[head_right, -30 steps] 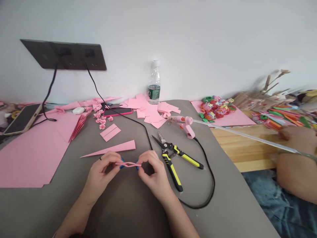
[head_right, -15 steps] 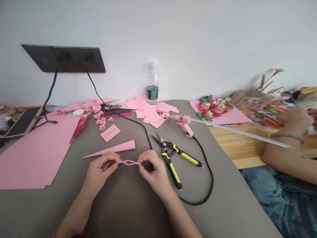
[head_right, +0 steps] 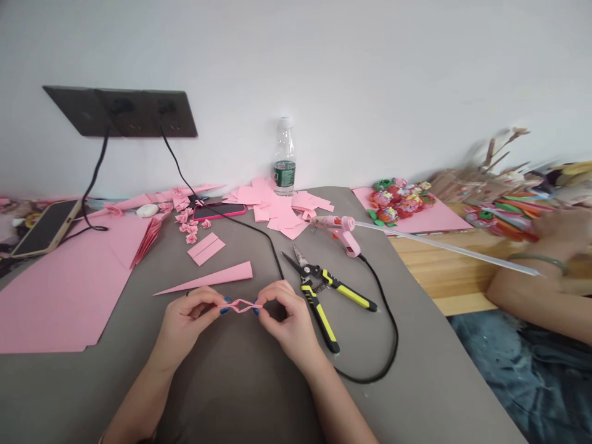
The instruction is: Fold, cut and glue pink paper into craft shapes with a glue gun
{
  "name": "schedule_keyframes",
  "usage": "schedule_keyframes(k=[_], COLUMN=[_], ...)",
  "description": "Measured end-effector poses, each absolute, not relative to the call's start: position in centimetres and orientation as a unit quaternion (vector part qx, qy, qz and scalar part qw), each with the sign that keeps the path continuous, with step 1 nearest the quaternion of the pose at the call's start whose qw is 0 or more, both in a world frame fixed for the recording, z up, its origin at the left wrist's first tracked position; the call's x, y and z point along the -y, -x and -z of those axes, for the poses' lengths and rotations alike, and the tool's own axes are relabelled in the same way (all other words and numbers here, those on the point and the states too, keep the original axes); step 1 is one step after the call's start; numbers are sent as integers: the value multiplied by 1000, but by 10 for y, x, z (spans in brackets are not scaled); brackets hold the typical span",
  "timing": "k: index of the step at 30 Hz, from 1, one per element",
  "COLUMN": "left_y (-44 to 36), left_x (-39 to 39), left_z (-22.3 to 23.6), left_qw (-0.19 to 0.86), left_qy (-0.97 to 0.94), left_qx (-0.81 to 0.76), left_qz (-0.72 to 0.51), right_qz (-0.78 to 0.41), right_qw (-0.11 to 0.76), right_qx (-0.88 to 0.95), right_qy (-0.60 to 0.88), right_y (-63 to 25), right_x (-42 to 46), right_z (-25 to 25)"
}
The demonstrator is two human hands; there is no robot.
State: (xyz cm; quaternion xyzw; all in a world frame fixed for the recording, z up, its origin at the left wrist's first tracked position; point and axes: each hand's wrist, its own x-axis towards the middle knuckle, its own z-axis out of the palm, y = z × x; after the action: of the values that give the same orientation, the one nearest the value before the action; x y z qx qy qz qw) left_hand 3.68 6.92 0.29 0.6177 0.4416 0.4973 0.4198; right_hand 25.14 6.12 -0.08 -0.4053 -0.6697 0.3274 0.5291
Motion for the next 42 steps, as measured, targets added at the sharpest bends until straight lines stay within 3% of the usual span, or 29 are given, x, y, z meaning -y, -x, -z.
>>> schedule_keyframes(k=[35, 42], left_y=[-39, -39], left_x=[-71, -70], left_z=[-7, -6], left_qw=[438, 447], left_qy=[-597, -571], left_qx=[-421, -445], left_qz=[-524, -525], right_qz=[-337, -335], right_qw=[551, 503], right_qx=[650, 674], right_qy=[401, 425], right_y=[-252, -250], right_x=[-61, -58], right_z=[6, 2])
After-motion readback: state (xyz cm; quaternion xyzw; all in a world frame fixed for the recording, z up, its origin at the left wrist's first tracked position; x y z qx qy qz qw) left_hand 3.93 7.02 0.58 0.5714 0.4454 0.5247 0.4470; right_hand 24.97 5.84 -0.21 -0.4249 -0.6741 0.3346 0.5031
